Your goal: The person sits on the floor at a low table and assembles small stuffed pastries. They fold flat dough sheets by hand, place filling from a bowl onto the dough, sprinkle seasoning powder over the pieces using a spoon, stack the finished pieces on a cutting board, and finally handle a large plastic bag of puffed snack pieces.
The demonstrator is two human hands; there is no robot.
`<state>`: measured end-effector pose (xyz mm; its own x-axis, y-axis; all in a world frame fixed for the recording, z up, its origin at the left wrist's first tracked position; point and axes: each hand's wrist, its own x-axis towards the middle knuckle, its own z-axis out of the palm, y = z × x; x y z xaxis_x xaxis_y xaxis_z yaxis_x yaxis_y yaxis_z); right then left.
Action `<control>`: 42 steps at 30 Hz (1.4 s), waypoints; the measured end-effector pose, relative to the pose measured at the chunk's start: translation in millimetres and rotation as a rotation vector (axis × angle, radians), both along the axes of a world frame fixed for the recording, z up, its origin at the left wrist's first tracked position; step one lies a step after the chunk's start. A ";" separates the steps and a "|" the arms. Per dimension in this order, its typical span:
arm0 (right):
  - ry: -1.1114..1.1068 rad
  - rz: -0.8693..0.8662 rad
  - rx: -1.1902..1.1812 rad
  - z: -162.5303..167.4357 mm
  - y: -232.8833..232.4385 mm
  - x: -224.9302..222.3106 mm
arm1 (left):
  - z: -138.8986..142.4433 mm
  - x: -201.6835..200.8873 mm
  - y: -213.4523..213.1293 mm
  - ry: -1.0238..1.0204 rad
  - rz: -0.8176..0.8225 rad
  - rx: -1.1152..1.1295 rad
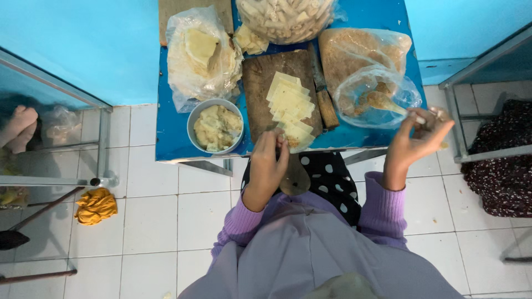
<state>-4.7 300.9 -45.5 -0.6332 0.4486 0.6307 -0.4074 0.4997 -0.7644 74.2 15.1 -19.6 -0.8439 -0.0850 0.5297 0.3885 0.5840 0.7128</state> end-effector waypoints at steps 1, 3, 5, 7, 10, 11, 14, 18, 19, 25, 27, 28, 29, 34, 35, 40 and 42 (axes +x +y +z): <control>-0.019 -0.034 0.039 4.5 -1.9 -2.0 | 0.5 -0.4 0.8 0.001 -0.007 -0.006; 0.031 -0.187 0.440 8.6 -17.4 2.1 | 1.4 0.0 2.6 -0.006 -0.035 0.021; 0.086 -0.179 0.581 11.3 -37.6 10.2 | 2.0 -1.0 3.5 0.014 -0.049 0.008; 0.085 0.018 0.494 10.1 -62.2 26.2 | 2.1 -0.9 3.7 0.054 -0.042 -0.041; -0.091 0.364 0.442 7.8 -94.0 50.3 | 2.3 -0.2 3.4 -0.007 -0.083 -0.022; -0.104 0.371 0.454 7.7 -101.2 52.3 | 2.1 0.0 3.4 -0.014 -0.095 -0.016; -0.129 0.388 0.466 9.4 -112.4 54.1 | 2.6 1.4 2.8 -0.017 -0.118 -0.013; -0.177 0.405 0.406 9.4 -115.2 48.3 | 2.6 1.9 1.7 0.003 -0.123 -0.033; -0.198 0.414 0.389 8.9 -115.1 46.8 | 2.4 1.7 1.9 0.006 -0.120 -0.032; -0.225 0.528 0.195 3.4 -120.6 45.5 | 3.6 2.0 -0.9 0.007 -0.144 -0.083; -0.154 0.531 0.232 2.1 -124.6 47.8 | 5.1 2.5 -1.5 -0.008 -0.150 -0.075; -0.118 0.532 0.250 1.9 -125.9 49.2 | 5.9 2.7 -1.9 -0.015 -0.154 -0.071; -0.090 0.549 0.273 1.9 -127.1 50.5 | 6.6 2.7 -2.3 -0.018 -0.156 -0.071; -0.033 0.587 0.456 7.6 -131.2 56.5 | 7.8 2.6 -4.0 -0.018 -0.160 -0.072; -0.051 0.623 0.445 10.1 -129.7 57.3 | 7.2 2.6 -4.1 -0.013 -0.158 -0.081; -0.067 0.781 0.559 24.8 -110.3 50.8 | 5.8 2.9 -8.2 -0.004 -0.165 -0.091; -0.044 0.826 0.584 25.9 -104.7 44.2 | 7.1 2.4 -9.3 -0.008 -0.178 -0.101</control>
<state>39.5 196.2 -19.6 -0.6338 -0.5117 0.5800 -0.7721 0.3742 -0.5136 76.6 5.7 -12.6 -0.8453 0.1191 0.5209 0.4863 0.5751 0.6578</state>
